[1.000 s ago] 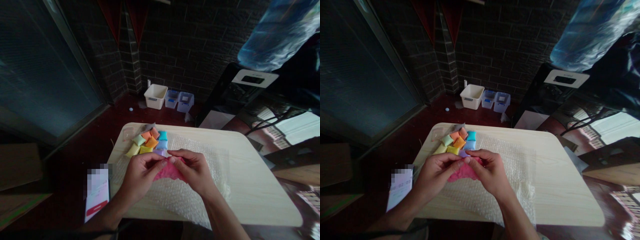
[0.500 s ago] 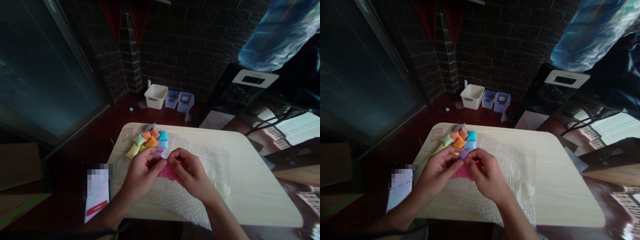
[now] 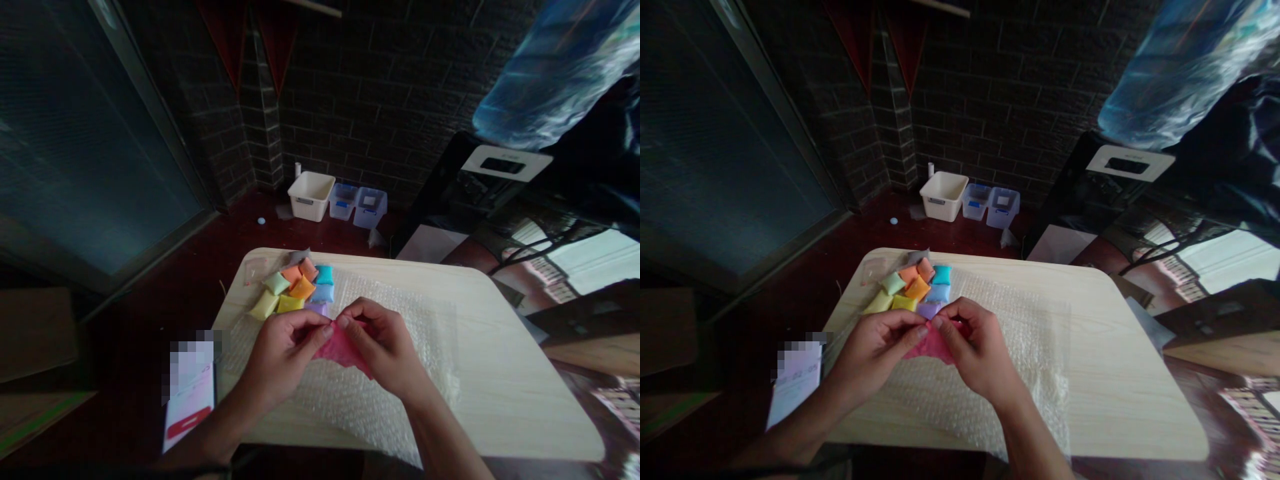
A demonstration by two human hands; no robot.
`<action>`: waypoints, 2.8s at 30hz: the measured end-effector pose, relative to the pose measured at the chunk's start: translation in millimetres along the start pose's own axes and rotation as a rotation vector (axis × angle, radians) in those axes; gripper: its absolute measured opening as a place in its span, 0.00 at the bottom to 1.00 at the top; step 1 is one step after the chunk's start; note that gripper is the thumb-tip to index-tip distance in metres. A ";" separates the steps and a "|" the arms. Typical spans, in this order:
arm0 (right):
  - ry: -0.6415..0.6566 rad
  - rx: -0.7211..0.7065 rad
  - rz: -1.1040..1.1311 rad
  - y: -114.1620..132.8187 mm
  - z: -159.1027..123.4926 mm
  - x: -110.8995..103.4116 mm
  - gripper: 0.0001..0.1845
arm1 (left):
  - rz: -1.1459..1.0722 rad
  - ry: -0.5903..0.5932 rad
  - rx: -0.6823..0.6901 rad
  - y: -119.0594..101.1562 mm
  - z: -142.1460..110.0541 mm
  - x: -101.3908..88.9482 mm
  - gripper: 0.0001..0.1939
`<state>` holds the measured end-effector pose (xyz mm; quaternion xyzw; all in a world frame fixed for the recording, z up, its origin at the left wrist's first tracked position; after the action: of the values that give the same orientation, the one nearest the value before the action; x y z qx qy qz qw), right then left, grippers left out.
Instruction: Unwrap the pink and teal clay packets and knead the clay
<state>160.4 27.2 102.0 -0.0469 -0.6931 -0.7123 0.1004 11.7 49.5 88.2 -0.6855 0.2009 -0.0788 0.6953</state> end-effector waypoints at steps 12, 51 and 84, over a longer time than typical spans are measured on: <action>-0.019 -0.166 -0.182 12.1 1.5 -4.7 0.08 | -0.015 -0.046 0.009 -0.2 -2.1 0.0 0.17; -0.018 -0.144 -0.080 8.6 1.2 -7.9 0.07 | -0.051 0.010 0.020 0.1 0.2 2.0 0.10; 0.054 -0.097 -0.149 4.3 -0.3 1.4 0.12 | -0.016 0.063 0.000 2.1 1.0 6.7 0.11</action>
<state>159.9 26.7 106.4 0.0192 -0.6564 -0.7515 0.0634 17.8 47.9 85.0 -0.6844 0.2172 -0.1061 0.6879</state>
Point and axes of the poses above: each hand's wrist, its own z-axis towards the middle knuckle, its own x-axis out of the palm, y = z × x, the point moved 7 cm from there along z, towards the middle knuckle, and after that the axes turned 11 degrees about z, right-handed, at the moved point
